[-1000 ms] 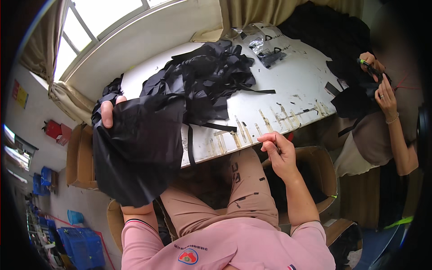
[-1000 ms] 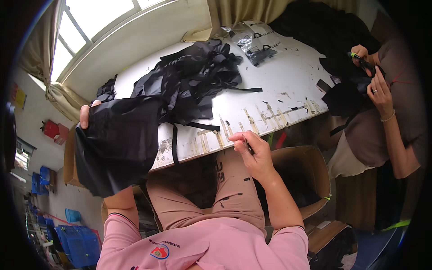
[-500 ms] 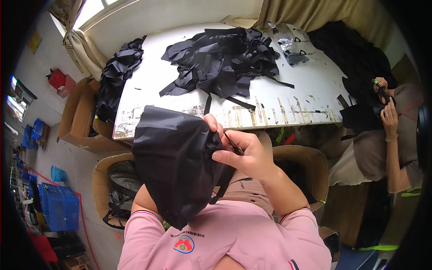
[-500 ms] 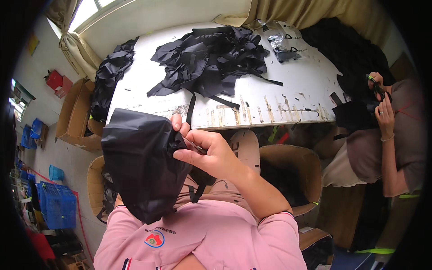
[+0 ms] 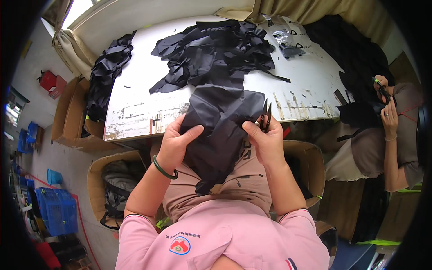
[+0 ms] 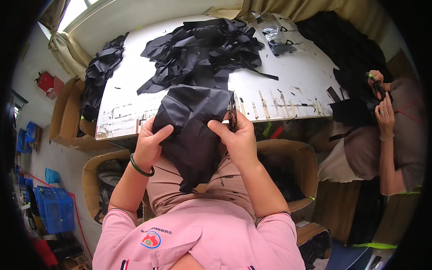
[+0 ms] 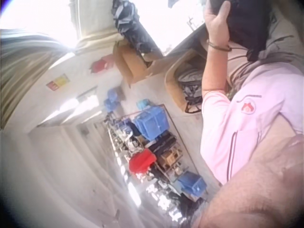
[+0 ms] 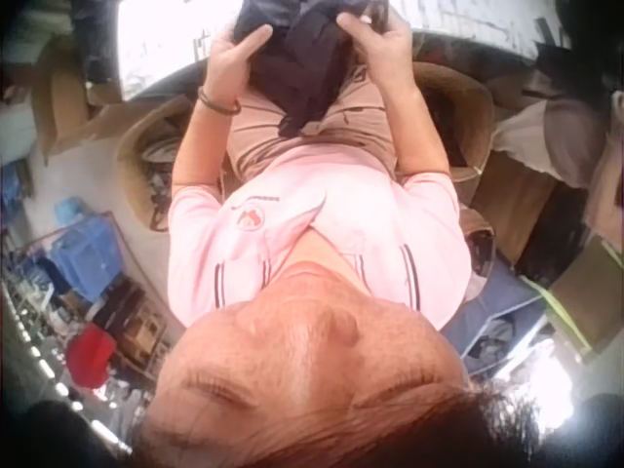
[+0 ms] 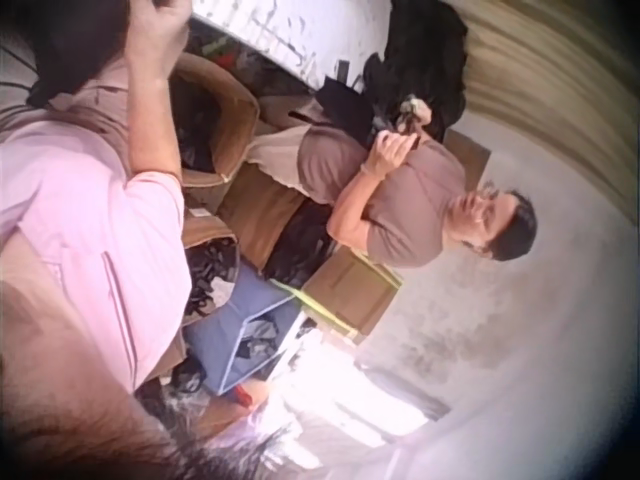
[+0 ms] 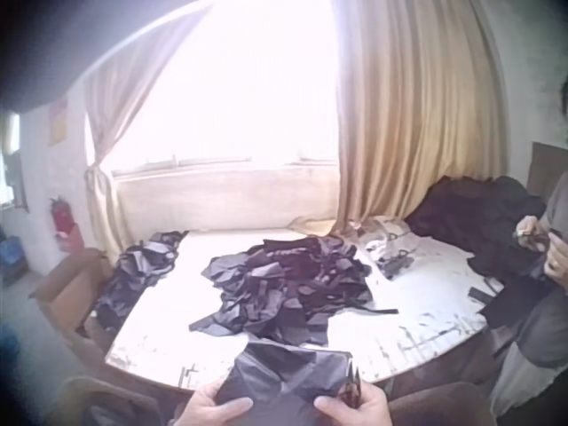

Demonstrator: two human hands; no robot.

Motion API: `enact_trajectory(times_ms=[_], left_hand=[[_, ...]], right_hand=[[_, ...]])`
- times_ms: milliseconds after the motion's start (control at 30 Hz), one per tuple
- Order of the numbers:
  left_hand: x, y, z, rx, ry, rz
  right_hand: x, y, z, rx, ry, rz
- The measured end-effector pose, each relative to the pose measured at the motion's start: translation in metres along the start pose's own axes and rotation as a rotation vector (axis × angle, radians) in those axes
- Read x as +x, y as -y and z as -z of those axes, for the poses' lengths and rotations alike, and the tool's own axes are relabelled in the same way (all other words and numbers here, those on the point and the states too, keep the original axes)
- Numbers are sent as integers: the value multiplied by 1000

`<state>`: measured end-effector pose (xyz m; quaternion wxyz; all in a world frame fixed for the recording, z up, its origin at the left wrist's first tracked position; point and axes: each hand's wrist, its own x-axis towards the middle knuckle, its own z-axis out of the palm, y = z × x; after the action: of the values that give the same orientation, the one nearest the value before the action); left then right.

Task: Manually trim excess material from black fabric pieces using hand-held snips or scissors.

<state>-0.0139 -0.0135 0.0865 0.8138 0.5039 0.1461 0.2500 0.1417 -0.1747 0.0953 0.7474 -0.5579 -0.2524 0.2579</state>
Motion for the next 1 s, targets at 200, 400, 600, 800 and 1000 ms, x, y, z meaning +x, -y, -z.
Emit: enact_trajectory(times_ms=[200,400,600,800,1000], left_hand=[[17,-27,16,-28,-89,-225],[16,-44,-14,1031,-118,-1021],[23,-38,-28,1122,285,-674],[20,-23,-13,790,347,-222],[12,-23,-20,620,359,-194]], right_hand=[[9,3,11,198,128,-55],[12,8,-3,-56,152,66],[9,7,-15,-69,266,100],[7,-3,-13,110,281,-53],[3,-16,-10,95,221,-125]])
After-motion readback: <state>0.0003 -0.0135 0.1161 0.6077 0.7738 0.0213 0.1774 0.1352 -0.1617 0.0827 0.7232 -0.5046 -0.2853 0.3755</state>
